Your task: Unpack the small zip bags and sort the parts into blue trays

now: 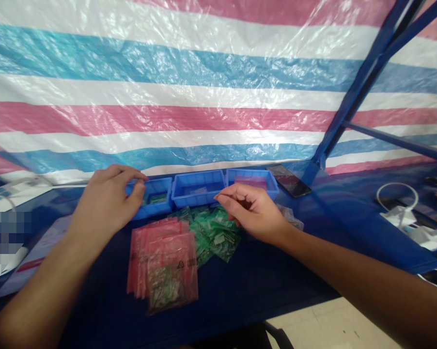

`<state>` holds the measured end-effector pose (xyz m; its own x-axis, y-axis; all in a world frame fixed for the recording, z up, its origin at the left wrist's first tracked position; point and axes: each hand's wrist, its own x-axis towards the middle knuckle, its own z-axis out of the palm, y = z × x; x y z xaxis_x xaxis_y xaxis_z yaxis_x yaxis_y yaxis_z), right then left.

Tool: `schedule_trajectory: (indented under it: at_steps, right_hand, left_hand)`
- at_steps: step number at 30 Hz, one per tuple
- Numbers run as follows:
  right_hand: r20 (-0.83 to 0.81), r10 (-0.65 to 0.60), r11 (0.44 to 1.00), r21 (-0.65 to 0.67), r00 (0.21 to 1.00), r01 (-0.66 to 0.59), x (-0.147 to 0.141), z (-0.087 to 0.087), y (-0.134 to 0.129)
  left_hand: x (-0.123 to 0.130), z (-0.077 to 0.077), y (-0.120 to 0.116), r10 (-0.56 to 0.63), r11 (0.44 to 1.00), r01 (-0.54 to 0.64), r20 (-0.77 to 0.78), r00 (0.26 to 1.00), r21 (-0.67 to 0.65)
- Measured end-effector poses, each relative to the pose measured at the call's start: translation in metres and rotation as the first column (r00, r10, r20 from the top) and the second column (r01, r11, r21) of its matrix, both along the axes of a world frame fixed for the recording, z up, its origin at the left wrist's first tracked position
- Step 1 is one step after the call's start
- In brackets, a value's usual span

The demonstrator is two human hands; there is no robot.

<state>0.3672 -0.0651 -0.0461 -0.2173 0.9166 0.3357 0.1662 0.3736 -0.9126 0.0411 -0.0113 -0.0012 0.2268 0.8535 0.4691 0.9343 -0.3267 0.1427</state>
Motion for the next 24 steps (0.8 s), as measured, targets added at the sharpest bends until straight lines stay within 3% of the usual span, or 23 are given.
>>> schedule_trajectory:
  at_steps: [2, 4, 6, 9, 13, 17, 24]
  right_hand:
    - [0.16, -0.034, 0.979, 0.205, 0.987, 0.0, 0.001, 0.0, -0.002]
    - [0.32, -0.065, 0.904, 0.421, 0.945, -0.08, 0.002, 0.0, -0.001]
    - [0.449, -0.063, 0.819, 0.534, 0.891, -0.211, 0.002, 0.0, 0.0]
    - [0.608, -0.048, 0.781, 0.518, 0.793, -0.35, 0.003, -0.001, 0.003]
    - [0.7, -0.081, 0.797, 0.473, 0.71, -0.376, 0.003, -0.004, 0.004]
    - [0.671, -0.12, 0.794, 0.508, 0.732, -0.335, 0.003, -0.006, 0.004]
    - [0.66, -0.143, 0.791, 0.525, 0.738, -0.316, 0.005, -0.006, 0.007]
  left_hand:
    - [0.009, -0.001, -0.002, -0.113, 0.988, 0.11, 0.028, 0.993, 0.11]
    - [0.02, -0.002, -0.007, -0.261, 0.957, 0.25, 0.059, 0.964, 0.144]
    - [0.032, -0.004, -0.014, -0.391, 0.917, 0.378, 0.093, 0.916, 0.13]
    - [0.048, -0.009, -0.024, -0.486, 0.874, 0.478, 0.138, 0.863, 0.09]
    - [0.058, -0.021, -0.027, -0.533, 0.843, 0.538, 0.128, 0.836, -0.003]
    - [0.059, -0.029, -0.026, -0.485, 0.872, 0.488, 0.069, 0.872, -0.027]
    - [0.06, -0.029, -0.028, -0.557, 0.83, 0.557, 0.002, 0.83, -0.021]
